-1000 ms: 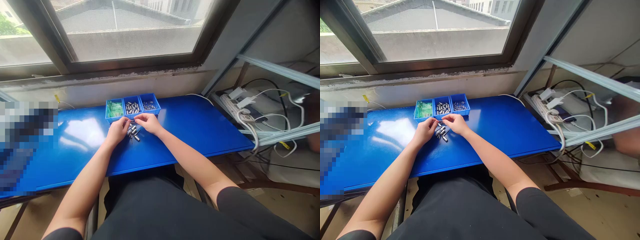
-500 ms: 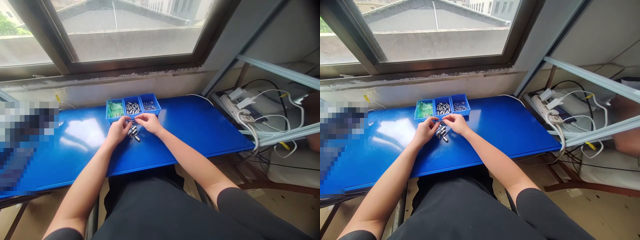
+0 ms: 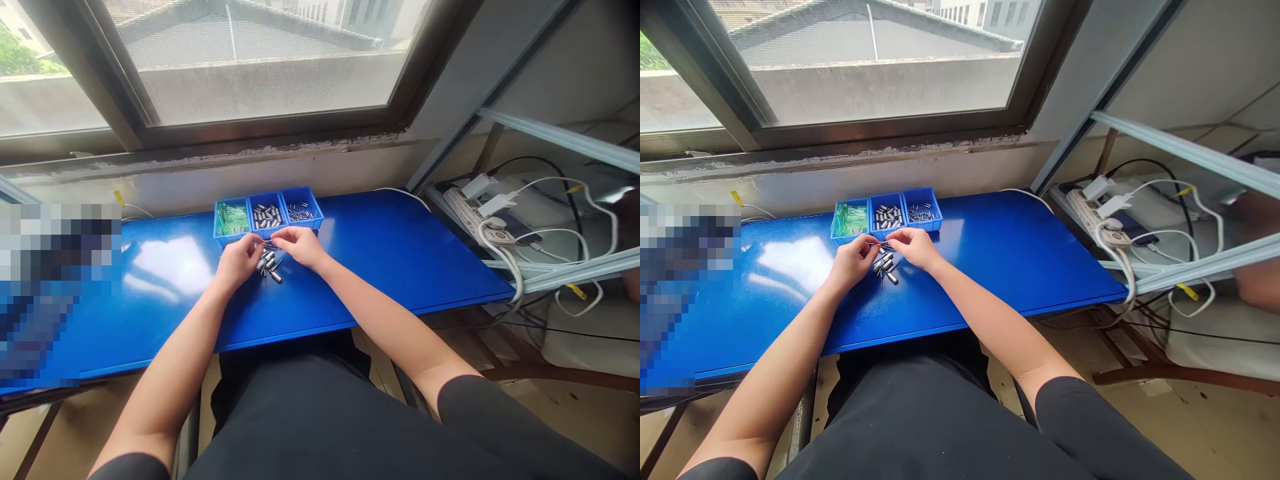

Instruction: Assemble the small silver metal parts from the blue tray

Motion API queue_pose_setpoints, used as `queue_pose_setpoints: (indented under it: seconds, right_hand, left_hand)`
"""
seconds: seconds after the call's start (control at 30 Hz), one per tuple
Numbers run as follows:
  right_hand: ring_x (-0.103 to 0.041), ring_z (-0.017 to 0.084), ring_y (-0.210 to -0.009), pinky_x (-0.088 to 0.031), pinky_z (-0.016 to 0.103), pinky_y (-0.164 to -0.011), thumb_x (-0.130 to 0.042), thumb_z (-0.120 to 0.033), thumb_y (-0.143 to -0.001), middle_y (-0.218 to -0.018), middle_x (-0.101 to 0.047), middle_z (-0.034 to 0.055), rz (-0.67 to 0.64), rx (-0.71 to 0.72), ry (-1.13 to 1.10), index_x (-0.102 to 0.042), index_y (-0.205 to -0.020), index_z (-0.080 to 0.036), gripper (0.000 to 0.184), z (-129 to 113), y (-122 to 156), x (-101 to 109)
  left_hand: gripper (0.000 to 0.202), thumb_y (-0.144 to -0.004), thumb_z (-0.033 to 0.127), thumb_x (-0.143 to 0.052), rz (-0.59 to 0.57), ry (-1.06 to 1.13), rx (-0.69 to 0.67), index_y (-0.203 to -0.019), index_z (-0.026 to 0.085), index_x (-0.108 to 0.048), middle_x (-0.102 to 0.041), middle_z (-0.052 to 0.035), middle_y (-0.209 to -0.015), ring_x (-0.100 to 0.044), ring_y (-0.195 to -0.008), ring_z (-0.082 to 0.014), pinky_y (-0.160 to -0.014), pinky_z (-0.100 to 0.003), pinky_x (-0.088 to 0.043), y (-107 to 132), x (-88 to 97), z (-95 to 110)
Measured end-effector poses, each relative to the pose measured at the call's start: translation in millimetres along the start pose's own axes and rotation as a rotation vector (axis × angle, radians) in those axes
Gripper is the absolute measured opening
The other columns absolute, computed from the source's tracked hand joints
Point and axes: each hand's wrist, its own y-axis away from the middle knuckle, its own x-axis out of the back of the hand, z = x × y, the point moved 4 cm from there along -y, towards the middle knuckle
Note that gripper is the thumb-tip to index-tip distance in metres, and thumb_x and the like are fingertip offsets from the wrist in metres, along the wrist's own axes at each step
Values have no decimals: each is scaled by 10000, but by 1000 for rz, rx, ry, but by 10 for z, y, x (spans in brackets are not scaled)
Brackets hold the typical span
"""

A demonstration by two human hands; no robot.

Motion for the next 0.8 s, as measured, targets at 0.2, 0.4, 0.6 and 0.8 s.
queue_pose_setpoints:
  seconds: [0.2,0.4,0.6,0.8]
  right_hand:
    - [-696,179,-827,-566,338,-823,-711,-237,-772,-899,-747,67,2,-8,28,-742,-894,-154,151,6,-2,3]
    - [-692,170,-797,-565,331,-810,-720,-249,-759,-884,-746,68,3,-26,13,-737,-889,-146,167,16,-7,1]
    - [-676,153,-742,-569,303,-753,-743,-287,-735,-846,-741,61,-16,-58,-33,-730,-891,-140,215,5,-6,-1]
    - [-636,127,-684,-532,245,-627,-750,-301,-720,-813,-729,51,-20,-96,-63,-734,-893,-137,239,35,-15,-2]
  left_hand:
    - [147,-855,305,-567,16,11,6,-916,200,-650,-547,46,-593,-479,-530,-100,-573,-230,-375,5,5,-5]
    - [120,-849,281,-562,37,14,-5,-906,203,-634,-516,59,-581,-466,-518,-92,-571,-219,-375,8,3,-23]
    - [128,-861,287,-548,45,-10,-21,-889,206,-643,-487,56,-564,-444,-513,-97,-568,-221,-369,3,17,-12]
    - [151,-879,309,-538,60,-9,-22,-873,209,-650,-487,52,-560,-434,-514,-98,-570,-221,-369,3,29,-3]
